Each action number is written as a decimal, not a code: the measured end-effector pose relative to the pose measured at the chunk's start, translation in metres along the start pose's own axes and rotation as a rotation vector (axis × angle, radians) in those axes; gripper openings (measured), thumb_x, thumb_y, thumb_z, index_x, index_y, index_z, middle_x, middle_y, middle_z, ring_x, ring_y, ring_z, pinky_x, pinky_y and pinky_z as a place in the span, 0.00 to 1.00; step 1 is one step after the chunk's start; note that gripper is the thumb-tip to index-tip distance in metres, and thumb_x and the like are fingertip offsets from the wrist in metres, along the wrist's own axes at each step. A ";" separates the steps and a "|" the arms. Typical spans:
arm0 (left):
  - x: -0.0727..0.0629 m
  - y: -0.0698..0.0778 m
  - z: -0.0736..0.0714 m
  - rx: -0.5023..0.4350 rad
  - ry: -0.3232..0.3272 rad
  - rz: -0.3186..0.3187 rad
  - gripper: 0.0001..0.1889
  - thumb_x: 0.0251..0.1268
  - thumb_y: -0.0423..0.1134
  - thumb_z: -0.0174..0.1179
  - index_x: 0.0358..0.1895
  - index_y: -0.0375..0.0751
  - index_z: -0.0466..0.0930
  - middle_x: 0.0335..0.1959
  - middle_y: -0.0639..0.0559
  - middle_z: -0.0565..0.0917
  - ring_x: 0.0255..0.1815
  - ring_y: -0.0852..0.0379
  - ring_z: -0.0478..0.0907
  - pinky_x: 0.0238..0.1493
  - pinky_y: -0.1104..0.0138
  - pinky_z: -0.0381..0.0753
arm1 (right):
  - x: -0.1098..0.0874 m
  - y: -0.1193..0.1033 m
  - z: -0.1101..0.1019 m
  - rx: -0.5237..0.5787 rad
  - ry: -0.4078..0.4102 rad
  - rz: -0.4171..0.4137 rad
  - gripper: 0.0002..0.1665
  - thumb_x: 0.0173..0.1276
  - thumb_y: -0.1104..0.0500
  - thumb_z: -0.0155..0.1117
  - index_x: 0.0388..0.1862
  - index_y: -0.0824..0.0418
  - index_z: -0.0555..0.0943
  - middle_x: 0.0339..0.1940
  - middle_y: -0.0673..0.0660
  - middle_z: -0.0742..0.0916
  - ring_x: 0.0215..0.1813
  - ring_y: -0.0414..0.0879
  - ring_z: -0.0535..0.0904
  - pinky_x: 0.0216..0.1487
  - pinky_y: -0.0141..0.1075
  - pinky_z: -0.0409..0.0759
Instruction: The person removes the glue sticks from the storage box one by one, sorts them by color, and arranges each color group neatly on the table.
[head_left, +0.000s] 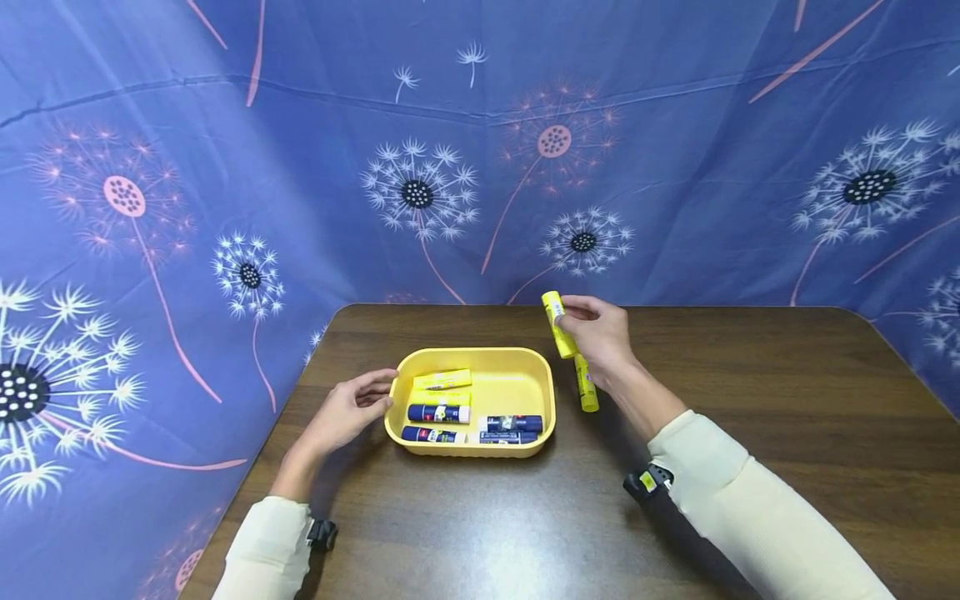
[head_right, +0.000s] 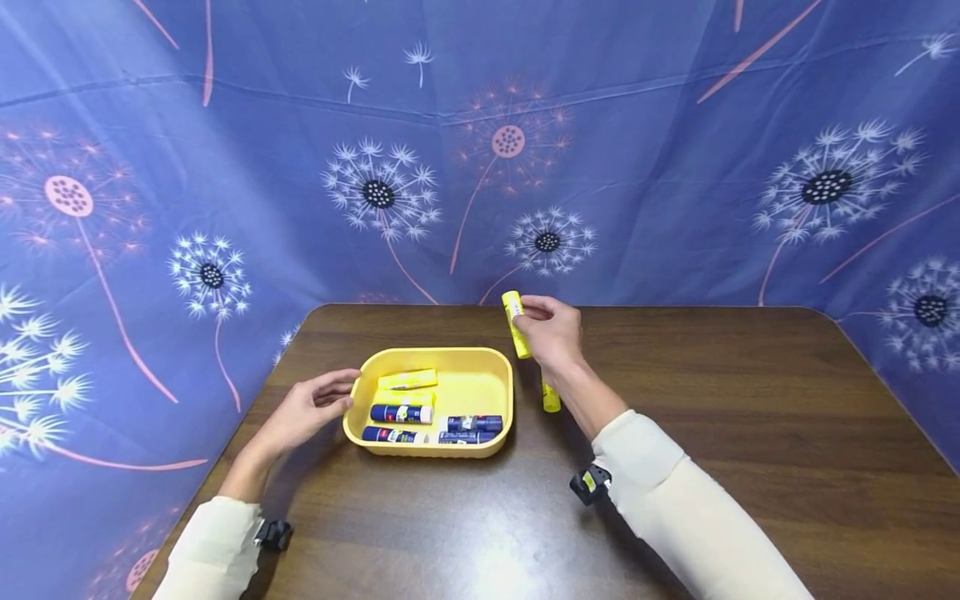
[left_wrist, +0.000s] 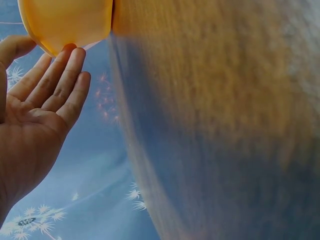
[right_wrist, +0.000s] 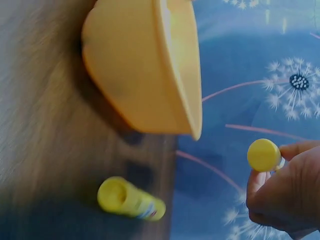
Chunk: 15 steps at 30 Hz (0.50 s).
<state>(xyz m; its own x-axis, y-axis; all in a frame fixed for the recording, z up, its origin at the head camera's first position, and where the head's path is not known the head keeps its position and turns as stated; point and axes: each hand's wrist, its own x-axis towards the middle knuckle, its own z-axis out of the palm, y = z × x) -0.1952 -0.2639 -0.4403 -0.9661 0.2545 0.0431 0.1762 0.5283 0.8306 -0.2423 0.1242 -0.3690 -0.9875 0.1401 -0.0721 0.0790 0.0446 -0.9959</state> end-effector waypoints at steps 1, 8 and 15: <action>0.000 0.000 0.000 -0.005 0.000 0.002 0.24 0.72 0.32 0.62 0.70 0.34 0.75 0.59 0.34 0.85 0.61 0.39 0.84 0.64 0.59 0.84 | 0.000 0.002 -0.004 0.007 0.017 -0.001 0.26 0.69 0.69 0.63 0.67 0.67 0.79 0.46 0.52 0.85 0.41 0.34 0.80 0.40 0.23 0.83; 0.000 -0.004 0.000 -0.028 -0.006 0.010 0.24 0.72 0.29 0.61 0.70 0.33 0.74 0.58 0.32 0.86 0.60 0.38 0.84 0.57 0.78 0.80 | -0.001 0.021 -0.030 0.015 0.106 0.027 0.27 0.69 0.69 0.63 0.67 0.69 0.78 0.41 0.46 0.83 0.40 0.33 0.79 0.40 0.21 0.82; 0.001 -0.005 0.000 -0.032 -0.013 0.013 0.24 0.72 0.30 0.61 0.70 0.33 0.74 0.59 0.33 0.86 0.61 0.39 0.84 0.59 0.75 0.81 | -0.004 0.041 -0.055 -0.011 0.177 0.085 0.28 0.70 0.65 0.63 0.69 0.68 0.77 0.40 0.45 0.81 0.39 0.32 0.78 0.39 0.21 0.82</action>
<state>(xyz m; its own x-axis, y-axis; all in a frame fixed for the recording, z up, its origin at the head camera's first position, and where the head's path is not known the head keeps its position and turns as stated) -0.1972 -0.2664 -0.4443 -0.9613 0.2715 0.0467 0.1821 0.4990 0.8473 -0.2278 0.1799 -0.4066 -0.9380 0.3152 -0.1442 0.1636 0.0360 -0.9859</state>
